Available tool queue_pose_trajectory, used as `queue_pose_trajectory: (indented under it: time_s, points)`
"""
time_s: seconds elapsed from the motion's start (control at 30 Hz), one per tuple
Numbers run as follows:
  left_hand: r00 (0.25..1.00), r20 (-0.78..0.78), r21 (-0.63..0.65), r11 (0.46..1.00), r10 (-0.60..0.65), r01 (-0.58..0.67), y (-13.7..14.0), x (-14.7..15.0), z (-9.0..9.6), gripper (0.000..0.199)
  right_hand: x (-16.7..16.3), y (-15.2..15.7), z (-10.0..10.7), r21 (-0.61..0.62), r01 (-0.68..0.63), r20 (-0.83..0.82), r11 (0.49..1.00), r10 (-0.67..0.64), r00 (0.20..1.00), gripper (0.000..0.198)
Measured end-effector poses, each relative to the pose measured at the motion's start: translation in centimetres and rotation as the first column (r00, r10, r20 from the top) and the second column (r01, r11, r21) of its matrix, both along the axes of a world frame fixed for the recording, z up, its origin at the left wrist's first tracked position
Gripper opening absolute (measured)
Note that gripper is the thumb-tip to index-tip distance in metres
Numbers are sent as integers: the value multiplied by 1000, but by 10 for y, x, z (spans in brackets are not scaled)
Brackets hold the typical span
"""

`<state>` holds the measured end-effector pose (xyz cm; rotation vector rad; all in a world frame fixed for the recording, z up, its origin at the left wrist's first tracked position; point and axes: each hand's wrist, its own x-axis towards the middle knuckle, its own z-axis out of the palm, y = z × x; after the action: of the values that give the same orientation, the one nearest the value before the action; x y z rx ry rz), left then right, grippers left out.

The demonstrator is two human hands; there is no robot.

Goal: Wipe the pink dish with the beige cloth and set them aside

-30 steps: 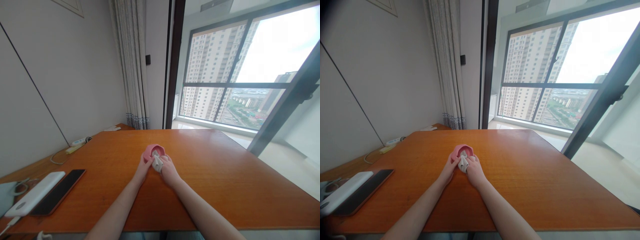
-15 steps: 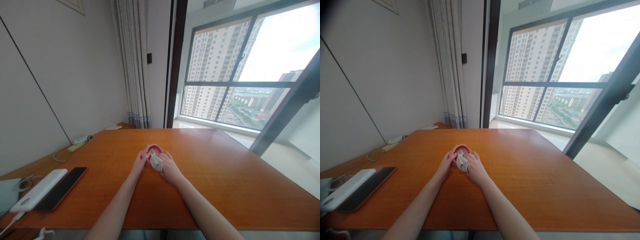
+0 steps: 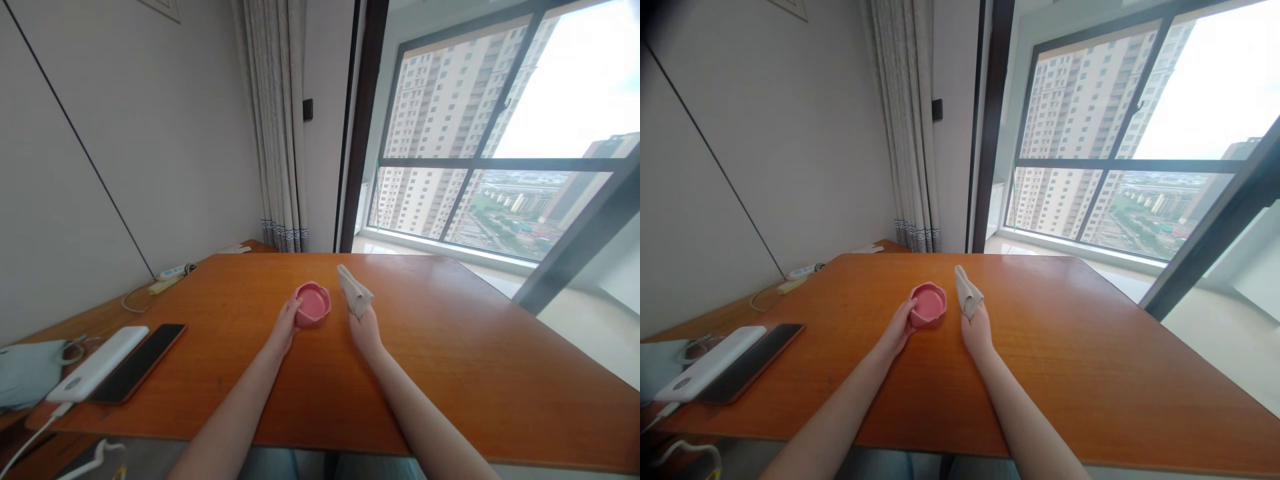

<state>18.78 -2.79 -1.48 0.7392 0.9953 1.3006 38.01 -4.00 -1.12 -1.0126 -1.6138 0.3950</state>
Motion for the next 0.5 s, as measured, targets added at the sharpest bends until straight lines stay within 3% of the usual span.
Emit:
queue_pose_trajectory:
  time_s: [0.07, 0.23, 0.5]
  points:
    - [999, 22, 15, 999, -49, 49, -2, 3, 2, 50, -7, -1, -1, 11, -64, 111, 998, 63, 992, 53]
    - [990, 75, 83, 990, -123, 117, -6, 5, 7, 52, -20, -5, -11, -118, -152, 250, 981, 177, 952, 55]
    - [984, 179, 152, 987, 20, -48, -2, 3, 5, 52, -32, -15, -12, -137, -183, 211, 974, 209, 955, 59]
